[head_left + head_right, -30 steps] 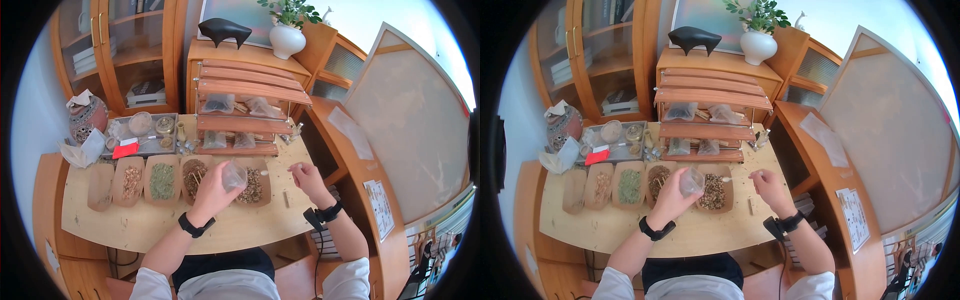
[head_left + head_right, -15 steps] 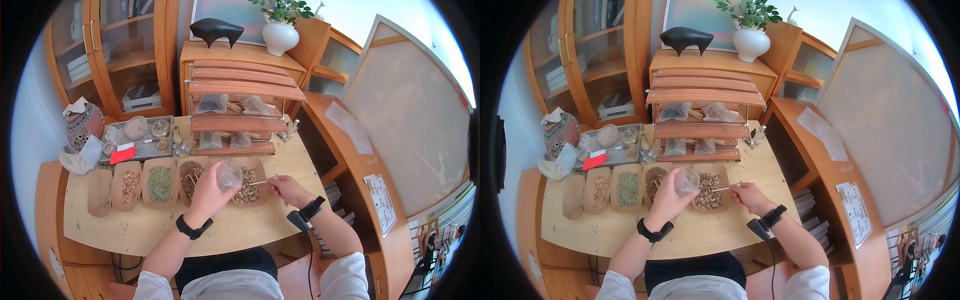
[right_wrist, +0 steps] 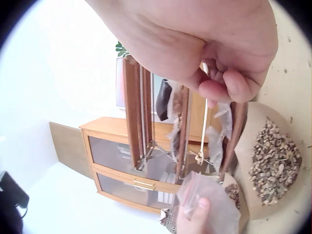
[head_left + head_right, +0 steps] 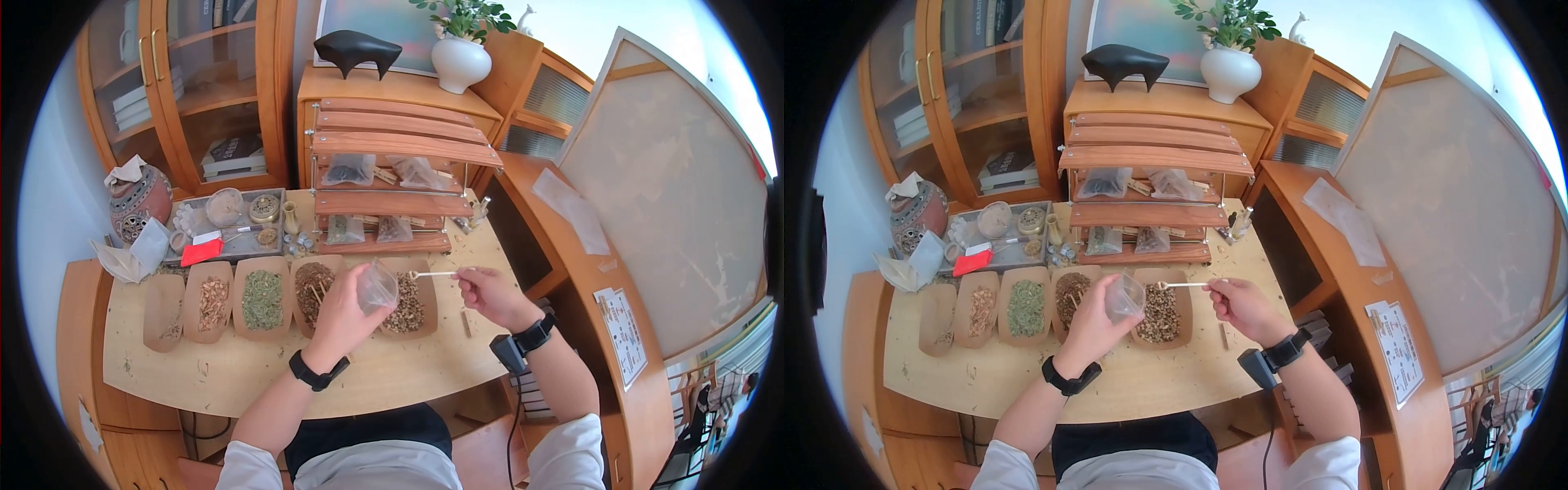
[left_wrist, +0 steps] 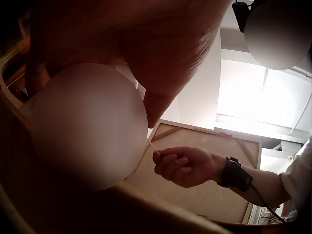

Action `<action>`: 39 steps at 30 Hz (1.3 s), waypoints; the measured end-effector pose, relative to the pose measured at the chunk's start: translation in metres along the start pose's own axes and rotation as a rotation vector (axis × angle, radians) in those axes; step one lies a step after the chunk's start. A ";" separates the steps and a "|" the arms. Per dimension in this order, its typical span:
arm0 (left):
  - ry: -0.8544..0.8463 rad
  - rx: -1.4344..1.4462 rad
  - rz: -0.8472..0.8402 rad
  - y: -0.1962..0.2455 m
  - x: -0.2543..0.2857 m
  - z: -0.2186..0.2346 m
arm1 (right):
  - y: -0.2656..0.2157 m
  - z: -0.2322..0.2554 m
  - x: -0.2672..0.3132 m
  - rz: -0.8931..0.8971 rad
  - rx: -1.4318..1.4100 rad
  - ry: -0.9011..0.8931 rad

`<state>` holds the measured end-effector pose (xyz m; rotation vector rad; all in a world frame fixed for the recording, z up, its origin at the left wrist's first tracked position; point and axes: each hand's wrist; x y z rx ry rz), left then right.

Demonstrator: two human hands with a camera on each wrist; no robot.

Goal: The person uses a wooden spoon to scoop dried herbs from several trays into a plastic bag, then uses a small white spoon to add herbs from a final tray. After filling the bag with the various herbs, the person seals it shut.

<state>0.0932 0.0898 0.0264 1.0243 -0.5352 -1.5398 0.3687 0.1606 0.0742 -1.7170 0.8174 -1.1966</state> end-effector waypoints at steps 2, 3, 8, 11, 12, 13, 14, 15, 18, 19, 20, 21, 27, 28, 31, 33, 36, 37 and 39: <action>0.022 -0.010 -0.028 0.000 0.000 -0.002 | -0.013 -0.008 0.006 0.043 0.028 -0.013; 0.018 -0.009 -0.034 0.000 0.000 -0.003 | -0.018 -0.015 0.010 0.061 0.061 -0.010; 0.006 0.006 -0.035 0.000 0.000 -0.003 | -0.023 -0.045 0.025 0.249 0.390 0.036; -0.012 0.017 -0.011 0.000 0.001 -0.001 | -0.022 -0.042 0.026 0.280 0.300 0.091; -0.008 0.014 -0.010 0.000 0.002 -0.001 | -0.019 -0.038 0.023 0.283 0.322 0.125; -0.005 0.011 -0.012 0.000 0.002 -0.001 | -0.014 -0.031 0.017 0.287 0.343 0.160; -0.003 0.008 -0.017 -0.001 0.001 -0.001 | -0.008 -0.023 0.009 0.292 0.362 0.197; 0.000 0.001 -0.024 -0.002 0.001 -0.002 | 0.003 -0.012 -0.002 0.302 0.447 0.217; 0.002 -0.006 -0.038 -0.003 0.000 -0.002 | 0.039 0.014 -0.029 0.330 0.637 0.240; 0.000 0.001 -0.030 -0.003 0.000 -0.001 | 0.046 0.016 -0.033 0.334 0.661 0.219; -0.002 0.008 -0.020 -0.003 0.000 -0.001 | 0.051 0.018 -0.036 0.337 0.685 0.197; 0.000 0.008 -0.021 -0.003 0.000 0.000 | 0.045 0.010 -0.031 0.266 0.698 0.178; -0.014 -0.008 0.012 0.001 0.000 0.000 | 0.053 0.004 -0.034 0.037 0.363 0.017; -0.017 -0.002 0.020 0.001 0.000 0.000 | 0.054 0.003 -0.034 0.012 0.332 0.009; -0.013 0.011 0.020 0.000 0.000 0.000 | 0.055 0.003 -0.037 -0.059 0.227 -0.018; -0.009 0.013 0.010 -0.001 0.000 0.001 | 0.058 0.006 -0.039 -0.104 0.136 -0.035; -0.007 0.014 -0.001 -0.001 0.000 0.001 | 0.055 0.011 -0.038 -0.126 0.007 -0.074; -0.008 0.014 -0.002 -0.001 -0.001 0.001 | 0.052 0.012 -0.036 -0.115 0.007 -0.066; -0.008 0.013 0.000 -0.001 -0.001 0.001 | 0.043 0.013 -0.030 -0.093 0.008 -0.050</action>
Point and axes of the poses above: each hand's wrist, its own x-axis away from the middle knuckle, its own z-axis out of the back of the hand, y = z × x, and after that the axes turned 2 degrees about z, right-handed
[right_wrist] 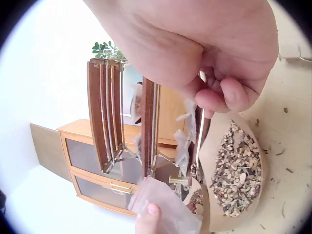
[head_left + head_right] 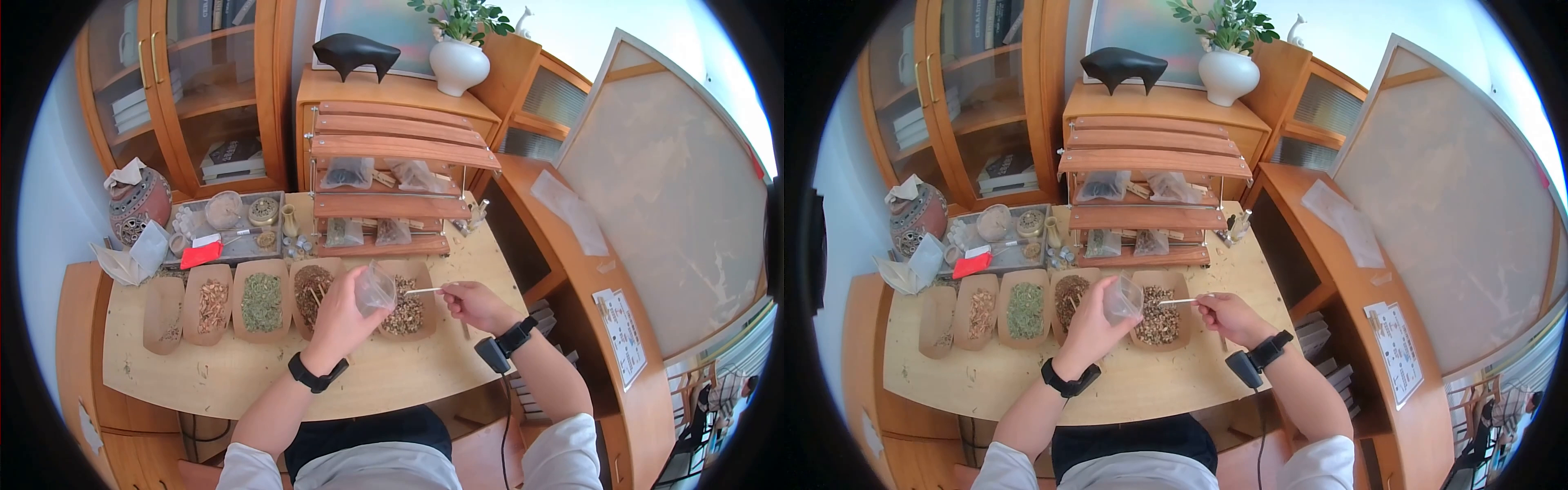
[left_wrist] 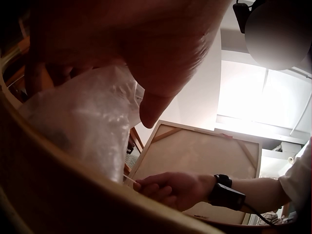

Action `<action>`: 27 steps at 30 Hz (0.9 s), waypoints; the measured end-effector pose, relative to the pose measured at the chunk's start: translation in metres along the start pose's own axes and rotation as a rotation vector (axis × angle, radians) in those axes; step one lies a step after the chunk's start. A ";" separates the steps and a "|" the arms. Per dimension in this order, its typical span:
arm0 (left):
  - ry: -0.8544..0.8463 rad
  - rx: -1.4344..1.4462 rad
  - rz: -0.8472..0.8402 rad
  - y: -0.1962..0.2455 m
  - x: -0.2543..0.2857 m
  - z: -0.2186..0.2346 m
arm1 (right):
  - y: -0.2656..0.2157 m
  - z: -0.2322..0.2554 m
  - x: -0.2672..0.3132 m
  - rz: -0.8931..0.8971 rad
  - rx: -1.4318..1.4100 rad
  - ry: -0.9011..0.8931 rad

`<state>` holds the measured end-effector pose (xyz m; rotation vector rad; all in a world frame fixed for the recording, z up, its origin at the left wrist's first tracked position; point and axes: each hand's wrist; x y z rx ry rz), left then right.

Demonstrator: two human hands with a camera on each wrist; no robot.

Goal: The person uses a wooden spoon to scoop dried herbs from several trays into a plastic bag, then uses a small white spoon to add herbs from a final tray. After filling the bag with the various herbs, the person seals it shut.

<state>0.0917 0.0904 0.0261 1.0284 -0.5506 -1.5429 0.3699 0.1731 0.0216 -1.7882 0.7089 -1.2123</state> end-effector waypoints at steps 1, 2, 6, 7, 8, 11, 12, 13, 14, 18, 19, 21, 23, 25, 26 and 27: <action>0.000 -0.001 0.003 0.000 0.000 0.000 | -0.006 0.000 0.004 0.015 -0.010 0.001; 0.000 -0.003 0.006 0.000 0.000 0.000 | -0.014 -0.001 0.009 0.030 -0.021 0.001; 0.001 -0.023 -0.003 -0.001 0.001 -0.002 | -0.045 -0.009 0.025 0.095 -0.005 -0.003; 0.000 -0.025 0.000 0.000 0.001 -0.002 | -0.053 -0.014 0.031 0.109 0.006 -0.002; -0.002 -0.027 0.002 0.001 0.001 -0.002 | -0.058 -0.020 0.035 0.137 0.041 -0.005; -0.009 -0.013 -0.011 0.002 0.001 -0.002 | -0.067 -0.048 0.049 0.234 0.252 0.085; -0.015 -0.005 -0.005 0.003 0.001 -0.002 | -0.066 -0.053 0.050 0.266 0.325 0.090; -0.019 0.004 0.000 0.003 0.001 -0.001 | -0.064 -0.059 0.052 0.299 0.399 0.095; -0.021 0.013 0.005 0.003 0.001 0.000 | -0.062 -0.062 0.054 0.332 0.475 0.098; 0.028 0.041 -0.027 0.003 0.000 0.001 | -0.062 -0.064 0.064 0.391 0.316 0.114; 0.047 0.036 -0.033 0.003 0.000 0.002 | -0.062 -0.059 0.065 0.404 0.265 0.147; 0.098 0.056 -0.050 0.002 -0.001 0.006 | -0.059 -0.054 0.065 0.409 0.155 0.197; 0.155 0.104 -0.074 0.003 -0.006 0.013 | -0.051 -0.050 0.063 0.389 0.035 0.239; 0.224 0.166 -0.086 0.004 -0.010 0.023 | -0.035 -0.046 0.049 0.362 0.018 0.220; 0.256 0.194 -0.093 0.005 -0.011 0.029 | -0.028 -0.049 0.044 0.334 0.035 0.215; 0.271 0.246 -0.070 0.009 -0.010 0.038 | -0.023 -0.054 0.040 0.307 0.051 0.211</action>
Point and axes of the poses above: each hand's wrist, its own x-axis away from the middle knuckle, its own z-axis out of the back of the hand, y = z × x, and after that the axes turned 2 degrees about z, right-handed
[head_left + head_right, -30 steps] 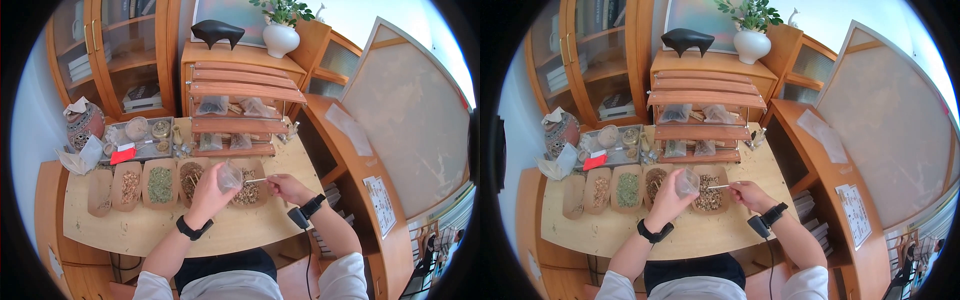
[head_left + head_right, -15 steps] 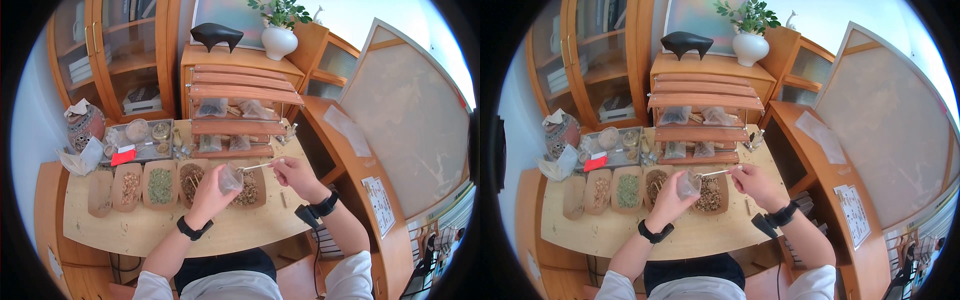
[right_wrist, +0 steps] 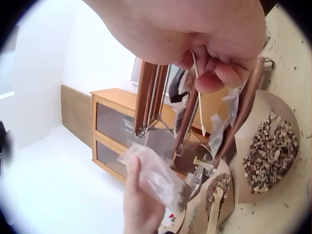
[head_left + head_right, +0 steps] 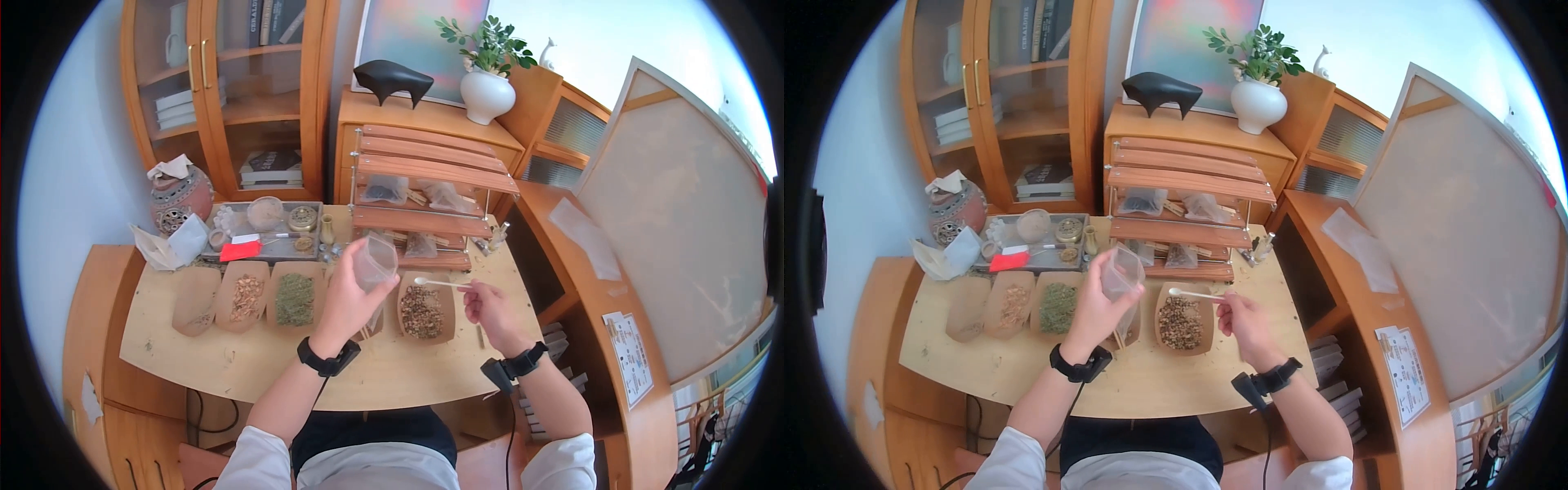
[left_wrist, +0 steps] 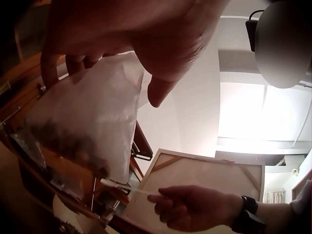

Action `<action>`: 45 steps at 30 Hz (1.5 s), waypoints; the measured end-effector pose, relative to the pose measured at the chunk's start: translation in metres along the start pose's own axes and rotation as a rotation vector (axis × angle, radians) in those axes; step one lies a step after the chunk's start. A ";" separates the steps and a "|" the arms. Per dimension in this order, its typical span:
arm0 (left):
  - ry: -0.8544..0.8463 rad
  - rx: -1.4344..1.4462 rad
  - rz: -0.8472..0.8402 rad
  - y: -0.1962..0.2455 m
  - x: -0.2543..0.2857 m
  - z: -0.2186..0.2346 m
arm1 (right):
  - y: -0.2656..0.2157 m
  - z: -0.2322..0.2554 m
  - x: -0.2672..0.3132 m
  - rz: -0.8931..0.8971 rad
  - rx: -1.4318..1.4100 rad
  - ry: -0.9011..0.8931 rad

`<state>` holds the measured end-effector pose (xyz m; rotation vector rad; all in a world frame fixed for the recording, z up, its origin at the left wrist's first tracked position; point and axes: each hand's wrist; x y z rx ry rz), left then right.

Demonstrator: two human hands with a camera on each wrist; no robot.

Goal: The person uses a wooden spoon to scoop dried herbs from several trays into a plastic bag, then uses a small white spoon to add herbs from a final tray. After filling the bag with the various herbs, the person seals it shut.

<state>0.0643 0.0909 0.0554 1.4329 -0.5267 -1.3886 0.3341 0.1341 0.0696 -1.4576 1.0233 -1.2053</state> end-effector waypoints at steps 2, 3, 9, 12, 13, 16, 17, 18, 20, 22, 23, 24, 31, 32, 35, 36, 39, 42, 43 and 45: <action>0.036 0.096 0.049 0.016 -0.002 0.016 | 0.006 -0.020 -0.001 -0.004 0.081 -0.055; 0.051 0.106 0.063 0.019 -0.002 0.024 | 0.006 -0.034 -0.001 -0.004 0.132 -0.072; 0.103 0.019 0.061 0.027 0.015 0.063 | 0.035 -0.079 -0.033 0.128 0.433 -0.185; 0.102 -0.058 0.042 0.017 0.025 0.074 | 0.050 -0.089 -0.050 0.075 0.543 -0.223; 0.096 -0.091 0.030 0.013 0.027 0.076 | 0.052 -0.091 -0.052 0.063 0.572 -0.242; 0.106 -0.101 0.045 0.007 0.033 0.080 | 0.047 -0.096 -0.045 0.043 0.646 -0.259; 0.113 -0.121 0.038 0.004 0.034 0.081 | 0.042 -0.096 -0.039 0.041 0.669 -0.257; 0.120 -0.142 0.031 0.002 0.035 0.082 | 0.032 -0.096 -0.030 0.055 0.743 -0.272; 0.124 -0.145 0.024 -0.001 0.037 0.082 | 0.014 -0.093 -0.015 0.083 0.890 -0.300; 0.121 -0.109 0.022 -0.001 0.037 0.081 | 0.037 -0.078 -0.023 0.427 1.024 -0.222; 0.123 -0.096 0.017 -0.001 0.037 0.080 | 0.048 -0.072 -0.028 0.602 1.084 -0.181; 0.124 -0.084 0.013 -0.001 0.037 0.079 | 0.045 -0.072 -0.025 0.590 1.076 -0.177; 0.130 -0.080 -0.002 -0.003 0.040 0.079 | 0.025 -0.104 0.023 0.596 1.095 -0.233; 0.127 -0.065 0.012 -0.001 0.040 0.078 | 0.024 -0.112 0.028 0.557 1.138 -0.305; 0.115 -0.053 0.042 0.004 0.043 0.077 | 0.047 -0.131 0.034 0.652 1.368 -0.314; 0.113 -0.066 0.044 0.004 0.044 0.078 | 0.052 -0.135 0.034 0.618 1.450 -0.339; 0.121 -0.072 0.058 0.003 0.046 0.079 | 0.061 -0.140 0.031 0.635 1.433 -0.330; 0.123 -0.069 0.068 0.004 0.048 0.080 | 0.060 -0.140 0.027 0.578 1.339 -0.309; 0.119 -0.067 0.070 0.005 0.048 0.080 | 0.057 -0.137 0.026 0.553 1.297 -0.293; 0.117 -0.087 0.042 0.004 0.048 0.076 | 0.052 -0.127 0.026 0.630 1.166 -0.253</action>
Point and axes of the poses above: each hand's wrist, its own x-axis away from the middle knuckle, its own z-axis out of the back of the hand, y = z × x, and after that the axes turned 2 degrees about z, right-handed
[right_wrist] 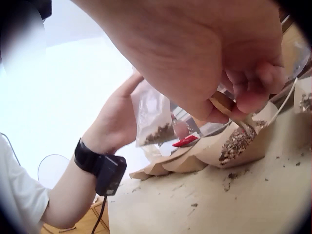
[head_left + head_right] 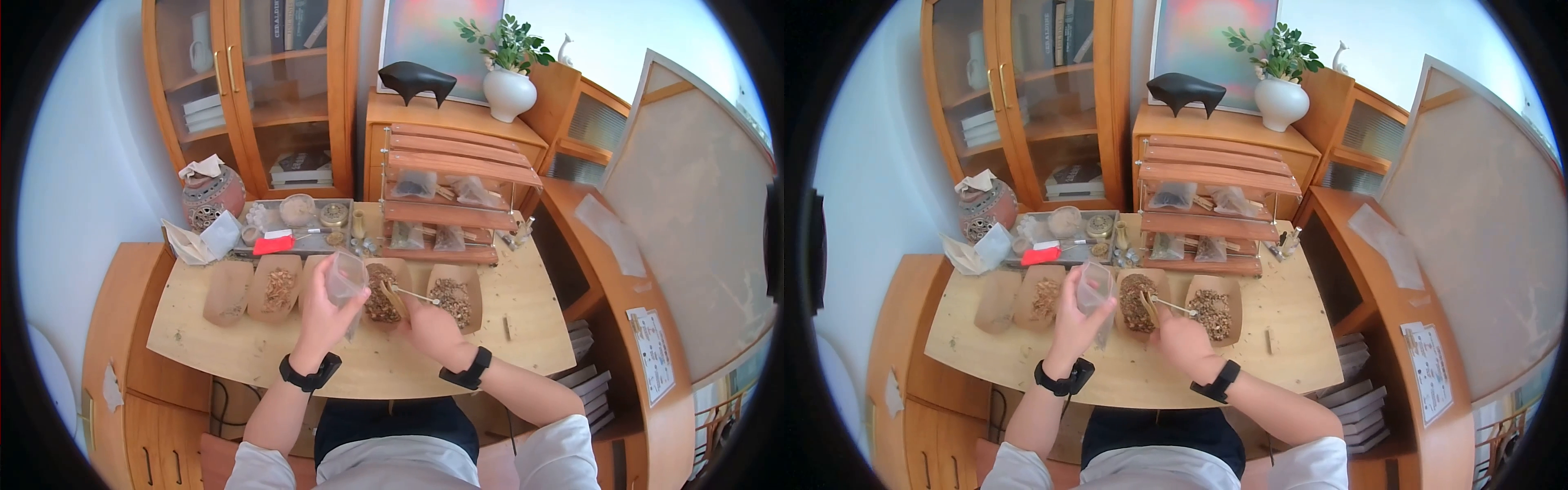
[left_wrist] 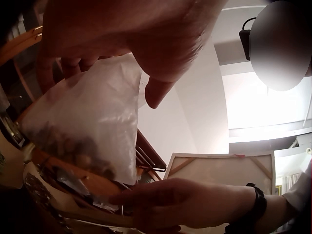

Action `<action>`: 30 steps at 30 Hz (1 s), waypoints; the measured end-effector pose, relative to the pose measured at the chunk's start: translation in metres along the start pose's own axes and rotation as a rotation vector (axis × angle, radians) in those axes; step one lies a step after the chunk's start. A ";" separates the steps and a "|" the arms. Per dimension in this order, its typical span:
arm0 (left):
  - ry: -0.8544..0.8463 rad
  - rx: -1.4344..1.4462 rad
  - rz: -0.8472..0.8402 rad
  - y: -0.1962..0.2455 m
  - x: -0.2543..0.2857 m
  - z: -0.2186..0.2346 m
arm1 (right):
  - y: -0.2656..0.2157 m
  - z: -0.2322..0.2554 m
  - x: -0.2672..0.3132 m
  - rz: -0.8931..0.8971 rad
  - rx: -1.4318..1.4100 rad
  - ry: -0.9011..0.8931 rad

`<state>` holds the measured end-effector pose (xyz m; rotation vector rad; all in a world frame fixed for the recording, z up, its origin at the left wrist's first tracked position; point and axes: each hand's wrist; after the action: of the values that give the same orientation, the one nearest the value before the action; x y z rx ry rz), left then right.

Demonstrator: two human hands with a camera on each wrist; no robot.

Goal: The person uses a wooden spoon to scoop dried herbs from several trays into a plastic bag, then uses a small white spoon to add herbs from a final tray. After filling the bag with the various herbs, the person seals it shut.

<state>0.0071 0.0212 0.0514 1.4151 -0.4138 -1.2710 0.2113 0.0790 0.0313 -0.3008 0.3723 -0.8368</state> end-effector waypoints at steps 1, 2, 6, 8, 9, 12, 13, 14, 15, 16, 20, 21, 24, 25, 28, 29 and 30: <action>-0.003 -0.007 -0.015 0.000 0.000 -0.003 | 0.004 0.008 0.003 0.016 -0.047 0.055; -0.011 -0.009 -0.018 0.000 -0.001 -0.005 | 0.007 0.020 0.007 -0.013 -0.087 0.073; -0.053 0.040 0.000 0.004 -0.002 -0.016 | 0.043 0.069 0.032 -0.151 -0.278 0.118; -0.076 0.069 0.011 0.007 -0.004 -0.025 | 0.070 0.087 0.046 -0.264 -0.314 0.087; -0.088 0.073 0.010 0.009 -0.005 -0.031 | 0.083 0.094 0.052 -0.336 -0.294 0.051; -0.122 0.116 0.009 0.011 -0.009 -0.049 | 0.099 0.100 0.068 -0.513 -0.258 0.005; -0.133 0.135 0.009 0.011 -0.010 -0.054 | 0.101 0.100 0.072 -0.564 -0.252 0.001; -0.132 0.144 0.013 0.013 -0.012 -0.058 | 0.100 0.101 0.073 -0.525 -0.228 -0.022; -0.131 0.152 0.017 0.014 -0.014 -0.060 | 0.095 0.101 0.073 -0.486 -0.205 -0.045; -0.131 0.160 0.020 0.016 -0.015 -0.062 | 0.091 0.099 0.072 -0.447 -0.183 -0.068; -0.105 0.169 0.033 0.021 -0.016 -0.054 | 0.072 0.082 0.048 -0.374 -0.208 -0.076; -0.098 0.162 0.047 0.021 -0.015 -0.050 | 0.067 0.077 0.039 -0.372 -0.173 -0.087; -0.073 0.153 0.059 0.014 -0.011 -0.039 | 0.056 0.063 0.014 -0.367 -0.095 -0.114; -0.064 0.152 0.058 0.012 -0.010 -0.035 | 0.057 0.054 0.005 -0.366 -0.088 -0.118; -0.039 0.137 0.096 0.013 -0.006 -0.018 | 0.054 0.039 -0.011 -0.335 -0.074 -0.147; -0.031 0.132 0.085 0.011 -0.006 -0.015 | 0.052 0.036 -0.015 -0.323 -0.067 -0.160; -0.024 0.127 0.075 0.006 -0.005 -0.013 | 0.051 0.033 -0.017 -0.323 -0.068 -0.181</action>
<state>0.0187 0.0301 0.0559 1.4781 -0.5674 -1.2196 0.2494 0.1279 0.0439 -0.5049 0.1838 -1.1053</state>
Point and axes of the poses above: each hand's wrist, its own x-axis away from the middle knuckle, its own z-axis out of the back of the hand, y = z × x, and after that the axes turned 2 degrees about z, right-handed
